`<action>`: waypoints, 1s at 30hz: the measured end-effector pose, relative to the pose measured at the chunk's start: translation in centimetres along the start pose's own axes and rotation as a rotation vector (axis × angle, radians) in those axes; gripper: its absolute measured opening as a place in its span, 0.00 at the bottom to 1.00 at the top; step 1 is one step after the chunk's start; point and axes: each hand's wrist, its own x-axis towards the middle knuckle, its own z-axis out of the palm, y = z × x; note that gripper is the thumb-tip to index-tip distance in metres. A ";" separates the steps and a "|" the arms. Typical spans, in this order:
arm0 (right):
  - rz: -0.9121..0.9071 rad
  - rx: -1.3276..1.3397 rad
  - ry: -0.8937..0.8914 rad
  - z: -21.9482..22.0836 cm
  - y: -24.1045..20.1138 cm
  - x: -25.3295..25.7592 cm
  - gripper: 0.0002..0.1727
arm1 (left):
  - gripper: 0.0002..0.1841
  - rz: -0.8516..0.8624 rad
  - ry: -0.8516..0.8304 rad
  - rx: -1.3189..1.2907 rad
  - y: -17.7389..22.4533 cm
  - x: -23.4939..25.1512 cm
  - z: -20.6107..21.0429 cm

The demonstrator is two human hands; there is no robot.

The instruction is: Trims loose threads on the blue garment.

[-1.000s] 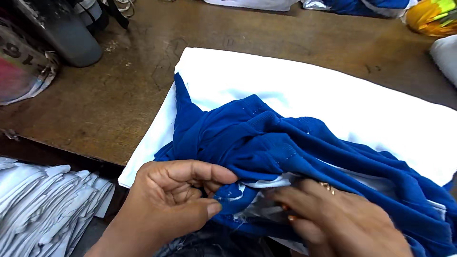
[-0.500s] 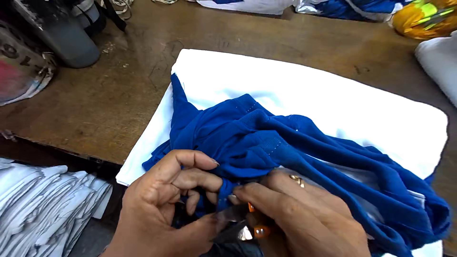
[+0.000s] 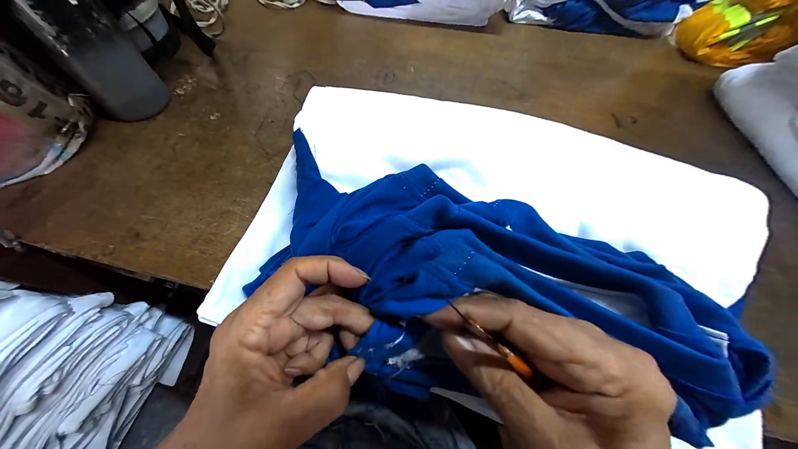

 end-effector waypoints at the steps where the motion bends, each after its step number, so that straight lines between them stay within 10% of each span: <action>1: -0.032 0.002 0.000 0.2 0.2 0.2 0.08 | 0.34 -0.005 -0.006 -0.011 0.0 0.0 -0.1; 11: -0.215 -0.193 0.070 2.4 1.2 0.4 0.07 | 0.39 0.061 -0.069 0.030 -0.7 -0.1 -0.6; 20: -0.101 -0.029 -0.520 0.4 -0.4 -1.5 0.14 | 0.35 0.009 -0.080 0.013 -1.0 -0.6 -0.7; 30: 0.313 0.212 -0.035 0.0 -1.2 0.9 0.14 | 0.29 0.064 -0.084 -0.022 -1.0 -0.9 -0.4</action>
